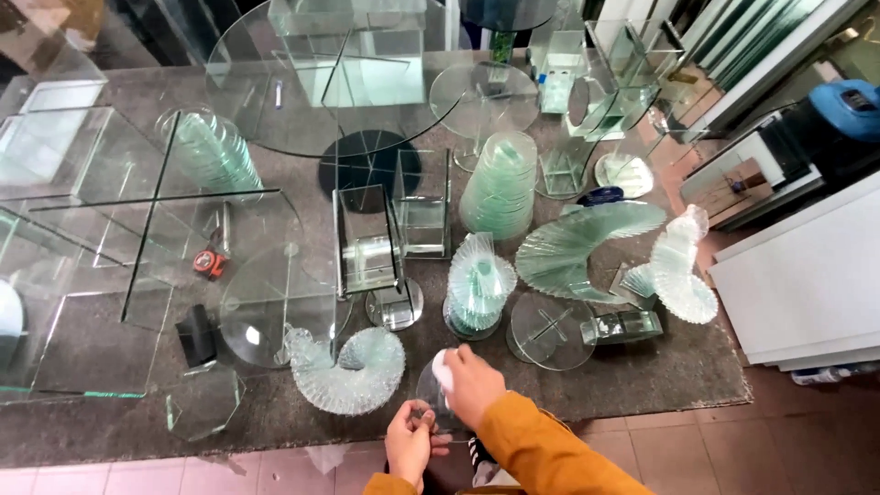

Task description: Wiping and cleaning various glass components and decorative items on a workbench using a cloth.

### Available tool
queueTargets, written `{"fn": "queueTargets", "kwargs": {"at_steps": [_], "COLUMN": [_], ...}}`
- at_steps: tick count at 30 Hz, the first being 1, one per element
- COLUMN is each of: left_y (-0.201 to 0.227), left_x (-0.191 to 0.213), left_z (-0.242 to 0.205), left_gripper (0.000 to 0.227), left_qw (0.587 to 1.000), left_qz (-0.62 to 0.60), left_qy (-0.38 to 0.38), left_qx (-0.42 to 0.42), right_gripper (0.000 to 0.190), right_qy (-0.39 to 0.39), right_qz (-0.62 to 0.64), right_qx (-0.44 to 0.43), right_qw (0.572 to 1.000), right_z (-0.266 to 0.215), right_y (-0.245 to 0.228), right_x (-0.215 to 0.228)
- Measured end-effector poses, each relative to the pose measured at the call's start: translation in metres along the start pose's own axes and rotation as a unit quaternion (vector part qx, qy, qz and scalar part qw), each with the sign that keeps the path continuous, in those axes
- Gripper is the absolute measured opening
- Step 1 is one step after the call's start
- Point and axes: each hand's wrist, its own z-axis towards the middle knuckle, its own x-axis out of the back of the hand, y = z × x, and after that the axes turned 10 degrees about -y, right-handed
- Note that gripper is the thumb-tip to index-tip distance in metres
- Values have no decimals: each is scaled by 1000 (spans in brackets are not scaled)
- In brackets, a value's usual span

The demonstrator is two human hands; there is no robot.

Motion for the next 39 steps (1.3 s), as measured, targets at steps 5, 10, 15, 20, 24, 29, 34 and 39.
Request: {"fn": "queueTargets", "kwargs": {"at_steps": [5, 10, 15, 20, 24, 29, 34, 39], "left_y": [-19, -2, -17, -7, -3, -9, -5, -17], "left_x": [6, 1, 3, 2, 1, 4, -1, -3], "left_z": [14, -4, 7, -5, -11, -5, -7, -3], "left_gripper": [8, 9, 13, 5, 7, 9, 7, 7], "left_qw": [998, 999, 998, 997, 996, 995, 996, 995], "left_qz": [-4, 5, 2, 6, -10, 0, -6, -20], "left_qy": [-23, -18, -28, -52, -42, -49, -48, -18], "left_qx": [-53, -41, -62, -55, -80, -87, -79, -93], "right_gripper": [55, 44, 57, 42, 36, 44, 43, 49], "right_qy": [-46, -20, -113, -77, -73, -122, -44, -59], "right_qz": [-56, -21, -51, -47, -5, -69, -67, -44], "right_qx": [68, -49, 89, -6, -4, 25, -56, 65], "right_qw": [995, 998, 988, 996, 997, 990, 995, 995], "right_z": [-35, -8, -38, -24, -16, -54, -17, -32], "right_y": [47, 9, 8, 28, -15, 28, 13, 0], "right_x": [-16, 14, -11, 28, 29, 33, 48, -1]}}
